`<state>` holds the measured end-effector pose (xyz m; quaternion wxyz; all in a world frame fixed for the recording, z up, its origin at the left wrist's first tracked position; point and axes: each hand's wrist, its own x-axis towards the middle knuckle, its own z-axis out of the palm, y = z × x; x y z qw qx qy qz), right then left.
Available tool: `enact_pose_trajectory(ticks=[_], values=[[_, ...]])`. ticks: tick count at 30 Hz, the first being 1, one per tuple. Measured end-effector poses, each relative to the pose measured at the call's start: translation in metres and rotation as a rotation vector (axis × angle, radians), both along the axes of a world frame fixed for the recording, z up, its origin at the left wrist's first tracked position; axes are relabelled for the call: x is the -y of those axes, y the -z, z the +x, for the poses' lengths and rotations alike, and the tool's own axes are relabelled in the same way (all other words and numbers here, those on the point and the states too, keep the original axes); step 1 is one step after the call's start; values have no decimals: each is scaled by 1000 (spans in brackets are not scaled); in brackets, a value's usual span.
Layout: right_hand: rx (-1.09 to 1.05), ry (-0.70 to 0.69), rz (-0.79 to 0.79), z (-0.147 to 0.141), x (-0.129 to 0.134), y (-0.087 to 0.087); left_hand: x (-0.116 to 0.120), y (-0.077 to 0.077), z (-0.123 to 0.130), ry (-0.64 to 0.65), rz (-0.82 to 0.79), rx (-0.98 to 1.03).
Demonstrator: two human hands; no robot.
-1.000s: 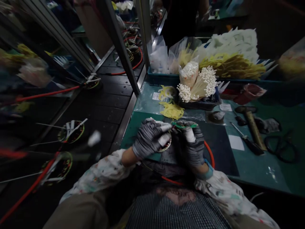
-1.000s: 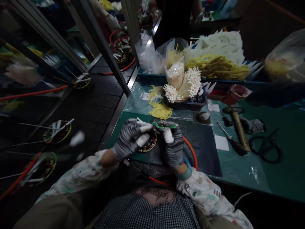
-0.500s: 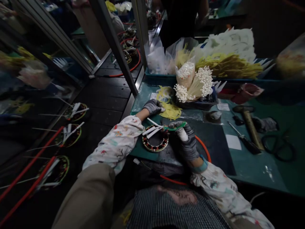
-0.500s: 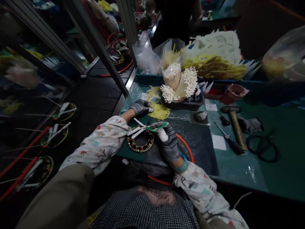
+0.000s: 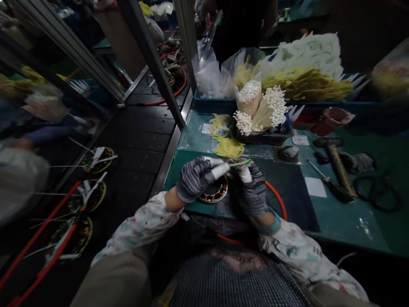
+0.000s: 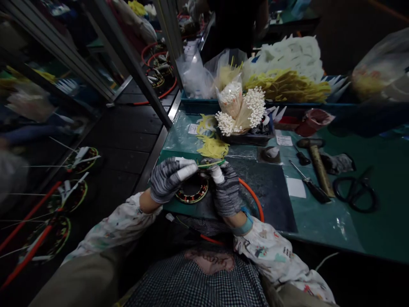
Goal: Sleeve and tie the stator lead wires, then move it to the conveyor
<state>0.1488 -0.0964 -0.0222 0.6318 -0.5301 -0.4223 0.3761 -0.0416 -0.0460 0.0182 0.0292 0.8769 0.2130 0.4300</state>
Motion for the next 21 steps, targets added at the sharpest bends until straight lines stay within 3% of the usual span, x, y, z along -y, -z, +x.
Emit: enact_pose_trajectory(ticks=[6,12,17,21], values=[[49,46,40,4,4,-5,1,4,7,78,-293,-23],[87,90,81,7,15,-1,15,1,6,133,-373,-1],[176,90,199,3,22,22,23,-3,11,-5,-884,303],[196,34,219,0,21,33,15,-18,11,-92,-1079,337]])
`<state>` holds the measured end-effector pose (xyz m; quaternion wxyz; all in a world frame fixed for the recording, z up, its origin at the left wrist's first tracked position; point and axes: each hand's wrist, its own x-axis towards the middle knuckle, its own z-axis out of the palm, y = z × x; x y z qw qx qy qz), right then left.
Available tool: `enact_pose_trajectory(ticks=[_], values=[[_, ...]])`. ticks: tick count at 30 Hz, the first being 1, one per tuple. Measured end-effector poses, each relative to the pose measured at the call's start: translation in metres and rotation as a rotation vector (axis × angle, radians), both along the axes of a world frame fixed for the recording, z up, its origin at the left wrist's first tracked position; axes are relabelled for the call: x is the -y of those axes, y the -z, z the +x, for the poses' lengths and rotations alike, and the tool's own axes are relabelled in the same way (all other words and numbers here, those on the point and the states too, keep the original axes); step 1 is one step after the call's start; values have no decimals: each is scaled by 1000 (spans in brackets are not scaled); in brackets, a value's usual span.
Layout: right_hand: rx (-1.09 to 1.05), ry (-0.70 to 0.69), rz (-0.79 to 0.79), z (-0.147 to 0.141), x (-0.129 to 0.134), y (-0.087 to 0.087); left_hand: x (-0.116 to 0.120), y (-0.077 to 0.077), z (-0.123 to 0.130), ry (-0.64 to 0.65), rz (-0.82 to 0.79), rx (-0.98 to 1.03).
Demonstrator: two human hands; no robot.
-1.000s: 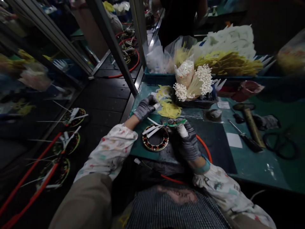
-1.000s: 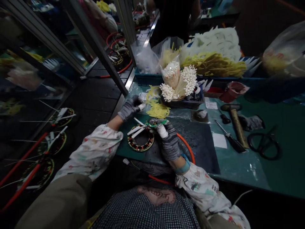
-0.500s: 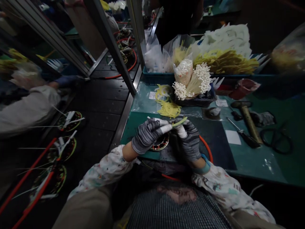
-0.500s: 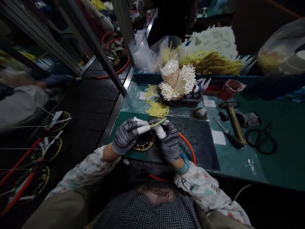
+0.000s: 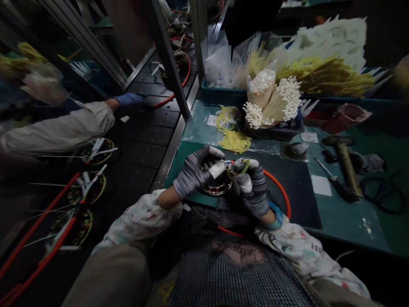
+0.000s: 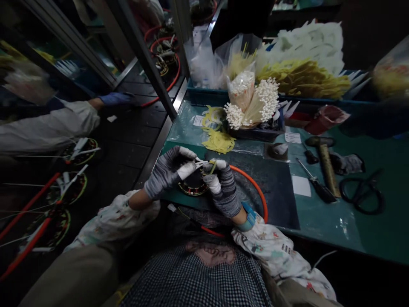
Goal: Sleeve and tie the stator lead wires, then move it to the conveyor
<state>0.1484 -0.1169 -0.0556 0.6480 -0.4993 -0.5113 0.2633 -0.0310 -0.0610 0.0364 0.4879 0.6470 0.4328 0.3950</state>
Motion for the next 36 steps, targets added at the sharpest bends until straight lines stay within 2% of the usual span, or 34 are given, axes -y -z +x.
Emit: enact_pose_trajectory(ticks=[3,6,9,11,13,15,18,21,24,28,33,36], values=[[39,-179,-36,2,-2,0,-6,-9,-4,70,-88,-11],[33,-315,-103,10,-6,-3,-10,-7,-14,91,-92,-51],[14,-343,-163,19,-11,-14,-18,8,-29,36,-47,-178],[91,-444,-179,21,-14,-27,-27,23,-38,40,-62,-361],[242,-592,-166,18,-17,-39,-38,37,-43,119,-110,-535],[443,-642,-128,8,-18,-42,-50,47,-44,216,-161,-603],[786,-518,-153,-9,-14,-28,-57,55,-44,270,-282,-486],[979,-439,-189,-19,-1,-8,-43,55,-46,170,-397,-219],[996,-379,-119,-19,20,1,-11,53,-46,27,-421,11],[962,-309,-74,-18,46,3,22,52,-45,-93,-328,111],[940,-198,-23,-24,55,14,35,58,-42,-166,-250,103],[906,-214,-83,-26,55,22,38,60,-42,-196,-236,134]])
